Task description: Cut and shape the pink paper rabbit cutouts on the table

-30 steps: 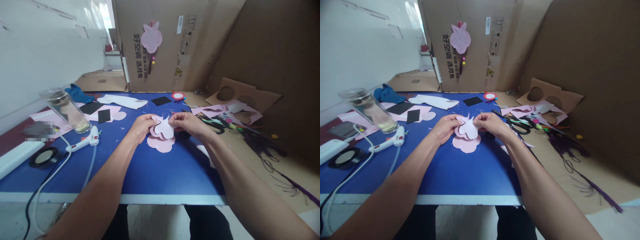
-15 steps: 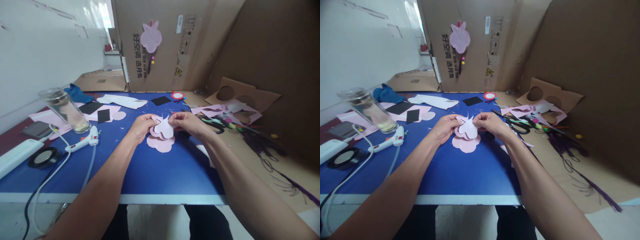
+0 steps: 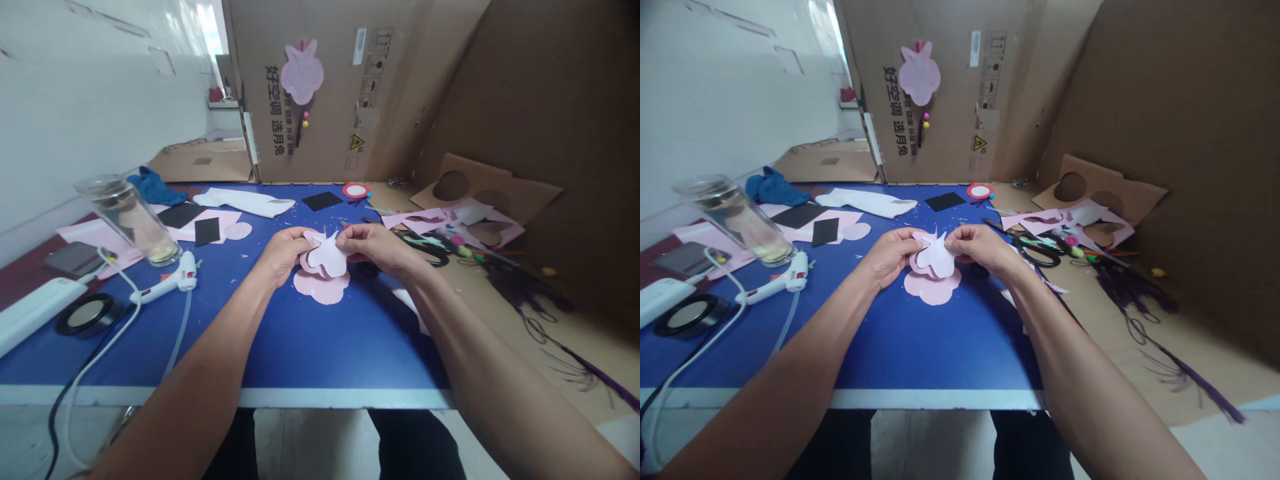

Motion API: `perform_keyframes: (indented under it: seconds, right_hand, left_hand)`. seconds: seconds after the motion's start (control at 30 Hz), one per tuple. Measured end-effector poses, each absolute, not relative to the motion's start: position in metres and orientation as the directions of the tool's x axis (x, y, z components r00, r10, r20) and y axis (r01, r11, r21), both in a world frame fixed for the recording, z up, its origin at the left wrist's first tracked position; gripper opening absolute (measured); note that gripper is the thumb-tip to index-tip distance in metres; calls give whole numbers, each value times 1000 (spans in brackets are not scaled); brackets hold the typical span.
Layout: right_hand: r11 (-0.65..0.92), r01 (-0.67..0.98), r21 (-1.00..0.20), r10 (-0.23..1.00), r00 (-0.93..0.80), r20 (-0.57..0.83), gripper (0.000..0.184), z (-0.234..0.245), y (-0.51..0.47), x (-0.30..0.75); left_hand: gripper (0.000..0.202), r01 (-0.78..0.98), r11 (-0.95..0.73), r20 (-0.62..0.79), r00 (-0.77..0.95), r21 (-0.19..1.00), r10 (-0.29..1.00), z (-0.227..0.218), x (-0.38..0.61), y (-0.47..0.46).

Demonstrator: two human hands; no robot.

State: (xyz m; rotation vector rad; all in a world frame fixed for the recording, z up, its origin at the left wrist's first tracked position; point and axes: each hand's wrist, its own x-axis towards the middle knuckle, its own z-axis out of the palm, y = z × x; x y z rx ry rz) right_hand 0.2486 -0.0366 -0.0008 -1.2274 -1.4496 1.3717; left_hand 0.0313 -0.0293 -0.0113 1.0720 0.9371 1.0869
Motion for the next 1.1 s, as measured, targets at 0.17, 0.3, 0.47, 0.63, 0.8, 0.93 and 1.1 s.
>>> perform_keyframes:
  seconds: [0.17, 0.3, 0.47, 0.63, 0.8, 0.93, 1.1]
  right_hand:
    - [-43, 133, -990, 973, -221, -72, 28, -2, -36, 248]
    - [-34, 130, -991, 973, -221, -62, 25, -3, -36, 247]
    - [-35, 145, -989, 974, -216, -66, 23, -3, -36, 247]
    - [-40, 135, -990, 974, -216, -69, 23, -3, -37, 246]
    - [-43, 121, -992, 973, -219, -69, 25, -4, -36, 246]
    - [-45, 129, -991, 968, -238, -75, 24, -3, -36, 246]
    - [-53, 130, -990, 963, -255, -84, 25, -2, -37, 247]
  left_hand:
    - [19, -215, 119, -70, 223, 969, 972, -11, 31, -30]
    - [20, -222, 111, -57, 234, 969, 970, -13, 31, -29]
    - [22, -229, 99, -42, 241, 968, 970, -15, 30, -28]
    - [20, -229, 104, -50, 229, 968, 972, -14, 32, -29]
    - [14, -211, 96, -52, 205, 973, 977, -13, 33, -30]
    - [12, -191, 83, -48, 181, 978, 982, -12, 33, -31]
    - [10, -215, 81, -41, 183, 973, 982, -12, 30, -29]
